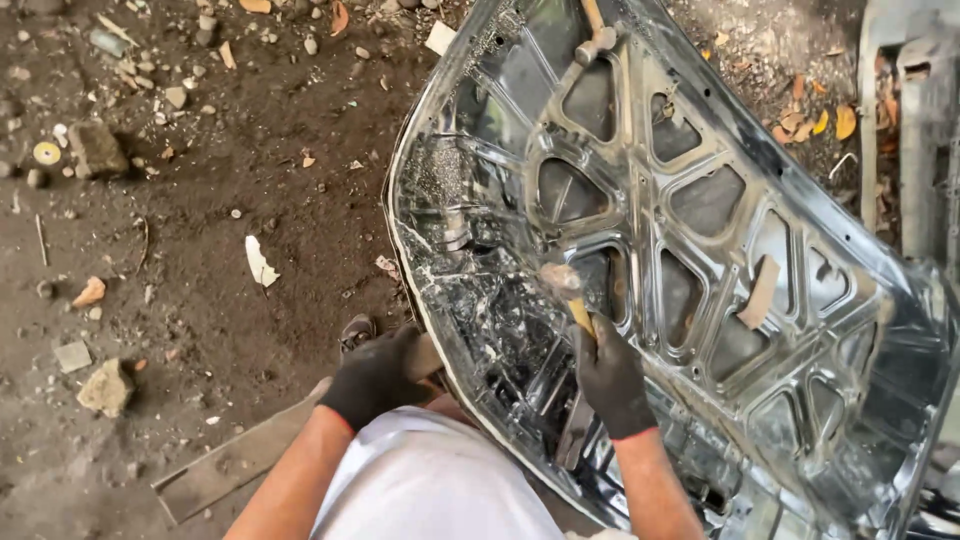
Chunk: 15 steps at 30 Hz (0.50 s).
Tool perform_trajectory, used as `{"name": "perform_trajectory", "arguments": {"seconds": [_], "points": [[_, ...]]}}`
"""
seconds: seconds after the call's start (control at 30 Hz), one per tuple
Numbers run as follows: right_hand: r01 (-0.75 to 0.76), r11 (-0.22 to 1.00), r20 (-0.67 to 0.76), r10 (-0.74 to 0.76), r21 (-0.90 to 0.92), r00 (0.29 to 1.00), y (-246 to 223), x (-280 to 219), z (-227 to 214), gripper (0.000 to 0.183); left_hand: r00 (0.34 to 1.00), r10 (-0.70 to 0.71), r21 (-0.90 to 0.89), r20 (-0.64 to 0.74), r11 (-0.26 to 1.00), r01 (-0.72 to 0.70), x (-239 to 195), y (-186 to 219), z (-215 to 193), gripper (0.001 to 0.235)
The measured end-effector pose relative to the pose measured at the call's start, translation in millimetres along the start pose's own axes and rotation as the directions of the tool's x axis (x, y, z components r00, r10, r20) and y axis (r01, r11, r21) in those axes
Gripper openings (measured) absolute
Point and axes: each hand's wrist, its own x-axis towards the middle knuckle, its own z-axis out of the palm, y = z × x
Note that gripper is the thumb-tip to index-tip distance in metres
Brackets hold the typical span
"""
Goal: The person uses a hammer and a metal bar to repeatedly strike and pry at a large, detached car hood lying on the ground. The person adjusts the position of the metal bar and continues hammering various sections of the hood's underside.
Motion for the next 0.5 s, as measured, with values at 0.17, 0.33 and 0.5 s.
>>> {"name": "perform_trajectory", "arguments": {"seconds": [0.17, 0.33, 0.5], "points": [[-0.006, 0.999, 0.032, 0.005, 0.035, 0.999, 21.8, 2.5, -6.8, 0.022, 0.948, -0.3, 0.2, -0.106, 0.927, 0.316, -37.4, -19.1, -0.8, 0.084], [0.068, 0.993, 0.039, -0.072, 0.096, 0.997, 41.6, -8.6, 18.3, 0.024, 0.957, -0.282, 0.235, -0.061, 0.928, 0.288, -27.1, -40.3, 1.9, 0.058], [0.037, 0.998, 0.021, -0.038, 0.053, 0.999, 8.1, -2.2, -0.9, 0.025, 0.955, -0.29, 0.225, -0.056, 0.928, 0.296, -27.0, -43.6, 3.8, 0.055]]}}
